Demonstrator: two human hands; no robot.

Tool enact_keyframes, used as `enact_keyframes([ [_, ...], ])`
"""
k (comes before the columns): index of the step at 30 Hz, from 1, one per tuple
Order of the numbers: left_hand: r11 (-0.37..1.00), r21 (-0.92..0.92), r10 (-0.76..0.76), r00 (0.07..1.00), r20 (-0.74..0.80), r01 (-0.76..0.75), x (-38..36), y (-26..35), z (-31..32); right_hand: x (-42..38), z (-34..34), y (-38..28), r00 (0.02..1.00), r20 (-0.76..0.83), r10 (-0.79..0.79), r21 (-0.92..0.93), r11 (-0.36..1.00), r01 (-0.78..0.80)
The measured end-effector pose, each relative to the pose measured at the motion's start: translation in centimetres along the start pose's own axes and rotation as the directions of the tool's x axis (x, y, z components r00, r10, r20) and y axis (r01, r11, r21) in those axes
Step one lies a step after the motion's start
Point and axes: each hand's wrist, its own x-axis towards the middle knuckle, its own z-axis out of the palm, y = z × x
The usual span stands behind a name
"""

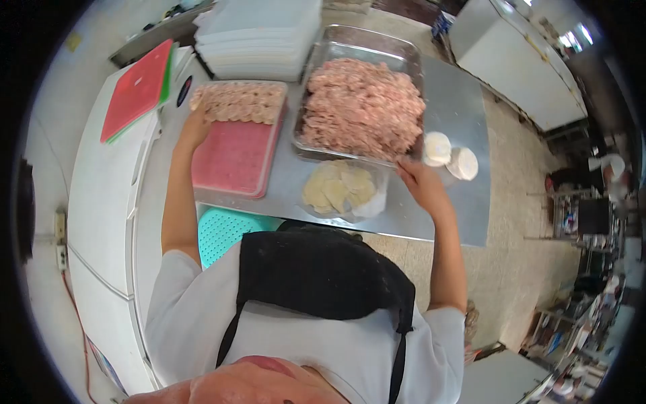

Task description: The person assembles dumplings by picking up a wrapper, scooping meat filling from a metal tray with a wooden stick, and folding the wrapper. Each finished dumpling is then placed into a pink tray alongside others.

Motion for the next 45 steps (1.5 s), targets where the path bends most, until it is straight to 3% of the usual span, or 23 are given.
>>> enact_keyframes([
  [2,0.964,0.2,0.204,0.97,-0.133,-0.176,-1.4,3.3,-0.2,1.7,-2.5,0.5,0.999,0.026,0.045,-0.366,0.93,-0.033],
  [5,0.928,0.117,0.373,0.897,-0.238,-0.355,-5.7,13.1,1.3,5.0,-4.4,2.9,0.988,0.14,0.057,-0.491,0.871,0.019],
  [7,0.889,-0.273,0.358,0.93,-0.086,-0.367,-8.4,20.1,3.2,6.7,-3.6,4.1,0.988,0.128,-0.091,-0.558,0.817,0.147],
  [11,0.884,-0.43,0.338,0.887,0.314,-0.185,-11.2,23.6,12.3,6.4,0.7,5.6,0.943,0.228,-0.241,-0.488,0.81,0.325],
  [12,0.887,-0.424,0.334,0.888,0.317,-0.182,-11.7,24.2,14.3,5.6,0.5,5.2,0.92,0.24,-0.31,-0.473,0.79,0.39],
  [13,0.869,-0.39,0.424,0.865,0.268,-0.305,-12.1,24.8,16.2,5.1,-0.1,5.2,0.891,0.25,-0.378,-0.458,0.765,0.453],
  [14,0.837,-0.348,0.511,0.83,0.223,-0.422,-12.5,25.2,17.9,5.2,-1.1,5.2,0.878,0.344,-0.332,-0.503,0.725,0.471],
  [15,0.841,-0.343,0.506,0.833,0.222,-0.419,-12.7,25.3,19.6,5.4,-2.9,4.8,0.875,0.345,-0.339,-0.499,0.723,0.477],
  [17,0.874,-0.106,0.482,0.874,0.065,-0.474,-13.1,25.7,21.6,6.3,-6.1,4.0,0.873,0.384,-0.302,-0.573,0.663,0.482],
  [18,0.88,-0.1,0.471,0.88,0.059,-0.465,-13.0,25.7,21.7,7.2,-6.0,4.7,0.866,0.39,-0.313,-0.569,0.657,0.494],
  [20,0.912,-0.091,0.411,0.898,0.158,-0.401,-13.1,25.4,21.3,8.6,-4.7,6.2,0.883,0.147,-0.446,-0.511,0.73,0.454],
  [24,0.921,-0.227,0.348,0.93,0.118,-0.316,-13.4,25.7,19.5,8.6,0.7,6.8,0.843,0.231,-0.486,-0.361,0.762,0.538],
  [26,0.927,-0.277,0.245,0.967,-0.064,-0.253,-13.8,25.2,19.0,7.5,2.5,7.1,0.882,0.256,-0.396,-0.387,0.794,0.469],
  [27,0.928,-0.276,0.241,0.969,-0.062,-0.249,-14.0,25.5,17.9,7.4,2.4,7.4,0.881,0.259,-0.396,-0.384,0.795,0.47],
  [29,0.748,-0.626,-0.093,0.969,0.228,0.22,-14.1,26.1,15.5,7.1,1.5,8.5,0.909,0.267,-0.32,-0.181,0.91,0.374],
  [33,0.856,-0.497,0.032,0.945,0.325,0.142,-13.9,26.2,14.9,8.0,-2.3,9.2,0.905,0.216,-0.366,-0.106,0.913,0.394],
  [36,0.856,-0.515,0.131,0.939,0.318,0.055,-13.8,26.0,15.6,7.7,-4.1,8.0,0.915,0.269,-0.301,-0.415,0.821,0.392],
  [38,0.907,-0.376,0.3,0.919,0.256,-0.191,-13.7,25.0,16.6,6.0,-2.0,8.1,0.918,0.325,-0.228,-0.4,0.847,0.351],
  [41,0.87,-0.456,0.315,0.922,0.224,-0.186,-13.4,24.6,16.4,3.9,-1.0,6.1,0.937,0.302,-0.174,-0.356,0.891,0.281],
  [42,0.867,-0.462,0.315,0.923,0.221,-0.185,-13.3,24.4,16.3,3.8,-0.1,6.2,0.956,0.247,-0.159,-0.222,0.951,0.216],
  [43,0.861,-0.508,0.211,0.924,0.318,-0.022,-13.2,24.2,16.1,3.9,0.5,6.0,0.971,0.194,-0.136,-0.077,0.985,0.153],
  [44,0.834,-0.532,0.111,0.901,0.419,0.145,-13.0,23.7,15.7,4.4,0.7,5.0,0.971,0.197,-0.138,-0.08,0.984,0.157],
  [45,0.832,-0.534,0.109,0.902,0.418,0.146,-12.9,22.7,15.8,5.0,0.8,3.8,0.976,0.127,-0.178,-0.048,0.981,0.185],
])
